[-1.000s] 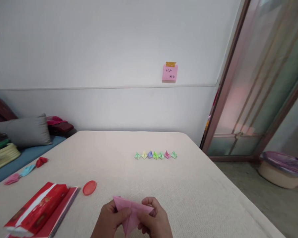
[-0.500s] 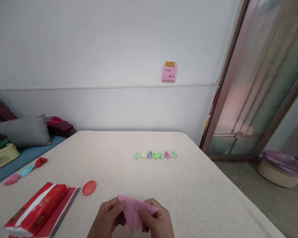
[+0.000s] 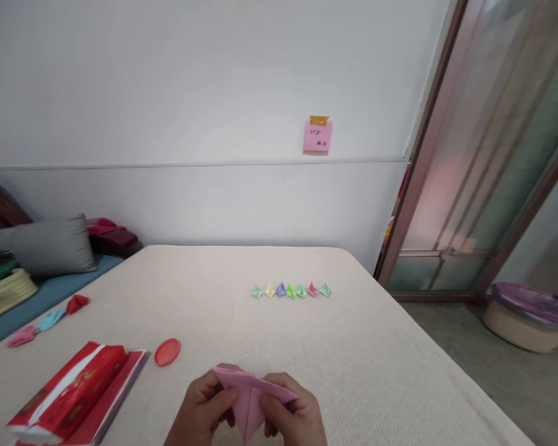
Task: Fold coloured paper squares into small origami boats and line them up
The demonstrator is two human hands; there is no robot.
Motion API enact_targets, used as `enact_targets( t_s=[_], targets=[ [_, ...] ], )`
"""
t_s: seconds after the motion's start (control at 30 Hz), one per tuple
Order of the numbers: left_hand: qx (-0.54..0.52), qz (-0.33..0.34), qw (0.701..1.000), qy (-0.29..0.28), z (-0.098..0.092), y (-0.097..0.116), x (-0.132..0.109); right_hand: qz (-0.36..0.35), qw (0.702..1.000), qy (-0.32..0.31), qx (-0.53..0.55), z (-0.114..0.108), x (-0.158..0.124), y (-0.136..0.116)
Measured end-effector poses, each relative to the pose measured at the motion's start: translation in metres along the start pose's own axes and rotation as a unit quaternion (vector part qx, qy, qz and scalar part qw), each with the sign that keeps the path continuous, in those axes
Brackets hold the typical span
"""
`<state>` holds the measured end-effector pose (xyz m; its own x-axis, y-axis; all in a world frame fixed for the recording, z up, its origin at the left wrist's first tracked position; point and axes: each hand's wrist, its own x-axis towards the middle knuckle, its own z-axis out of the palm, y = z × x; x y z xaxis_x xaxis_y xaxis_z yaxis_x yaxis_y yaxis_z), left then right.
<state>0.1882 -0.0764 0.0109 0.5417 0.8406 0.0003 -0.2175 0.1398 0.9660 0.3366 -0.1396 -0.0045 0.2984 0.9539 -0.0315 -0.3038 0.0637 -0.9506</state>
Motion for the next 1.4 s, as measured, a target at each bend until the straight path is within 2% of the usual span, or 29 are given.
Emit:
enact_targets(
  t_s=[0.2, 0.47, 0.63, 0.83, 0.97, 1.23, 1.4],
  targets=[
    [0.025, 0.009, 1.0, 0.005, 0.003, 0.011, -0.003, -0.011, 1.0, -0.001, -0.008, 0.002, -0.003, -0.004],
    [-0.014, 0.028, 0.999, -0.018, -0.001, -0.004, 0.0, -0.019, 1.0, 0.001, -0.002, 0.003, -0.004, -0.006],
    [-0.012, 0.016, 1.0, -0.019, 0.004, -0.004, -0.001, -0.013, 1.0, -0.004, -0.003, 0.002, -0.003, -0.002],
    [-0.054, -0.014, 0.998, 0.01, 0.009, -0.005, -0.002, -0.001, 1.0, -0.01, -0.001, 0.005, -0.003, 0.001],
    [-0.042, -0.017, 0.998, 0.031, 0.009, -0.007, -0.001, -0.007, 1.0, -0.022, 0.005, 0.006, -0.003, 0.002],
    [-0.011, -0.017, 0.999, 0.043, 0.008, -0.004, -0.001, -0.054, 0.998, 0.012, -0.032, 0.001, -0.003, -0.005],
    [0.017, 0.001, 0.998, 0.056, 0.003, -0.005, 0.001, -0.112, 0.993, -0.018, -0.029, -0.005, 0.001, -0.001]
  ],
)
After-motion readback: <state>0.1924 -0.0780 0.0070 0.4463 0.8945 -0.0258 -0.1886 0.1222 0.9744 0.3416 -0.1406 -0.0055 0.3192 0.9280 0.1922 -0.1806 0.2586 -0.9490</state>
